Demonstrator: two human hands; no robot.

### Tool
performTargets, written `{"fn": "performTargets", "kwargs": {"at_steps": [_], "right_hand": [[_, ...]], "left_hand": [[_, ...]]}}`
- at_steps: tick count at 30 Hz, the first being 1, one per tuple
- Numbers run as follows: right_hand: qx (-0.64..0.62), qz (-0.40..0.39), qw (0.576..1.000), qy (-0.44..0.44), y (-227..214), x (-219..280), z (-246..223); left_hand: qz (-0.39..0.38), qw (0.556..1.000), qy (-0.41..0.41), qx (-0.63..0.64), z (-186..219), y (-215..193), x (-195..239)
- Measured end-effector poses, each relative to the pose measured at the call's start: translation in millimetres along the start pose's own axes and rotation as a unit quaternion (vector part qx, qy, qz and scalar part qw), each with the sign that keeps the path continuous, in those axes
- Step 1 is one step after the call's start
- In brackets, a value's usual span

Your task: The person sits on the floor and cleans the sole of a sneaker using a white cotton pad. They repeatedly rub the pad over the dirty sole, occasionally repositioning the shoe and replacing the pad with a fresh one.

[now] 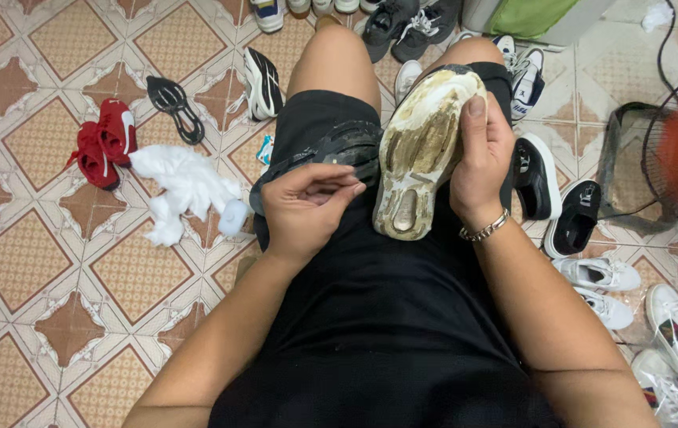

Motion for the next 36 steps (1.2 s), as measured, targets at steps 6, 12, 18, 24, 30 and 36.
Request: {"fn": "performTargets", "kwargs": {"at_steps": [6, 12, 18, 24, 30, 36], "right_hand": [[-0.038, -0.01, 0.999, 0.029, 1, 0, 5], [-0.017, -0.11, 0.993, -0.028, 6, -1, -10], [-0.11, 0.008, 0.992, -0.054, -33, -21, -17], [-0.017, 0.046, 0.991, -0.126, -57, -23, -55], [0.058, 0.091, 0.979, -0.174, -59, -2, -92], [0.12, -0.016, 0.972, -0.202, -13, 10, -130]], "left_hand": [[-0.014, 1.0, 0.0, -0.006, 5, 10, -9], [-0.122, 0.976, 0.159, -0.08, 51, 56, -33], [-0.158, 0.987, 0.023, -0.012, 17, 99, -52], [-0.165, 0.978, 0.056, -0.112, -1, 115, -47], [-0.193, 0.978, 0.026, -0.078, 38, 116, -48], [-0.195, 0.972, 0.045, -0.121, 95, 81, -27]]}}
Point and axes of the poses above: each hand's wrist, its own x-axis away from the middle knuckle, its own y-axis out of the palm, z = x × y, the point moved 9 cm from there along -x, towards the middle knuckle, and after that the axes turned 3 degrees about z, right-handed, at the moved point
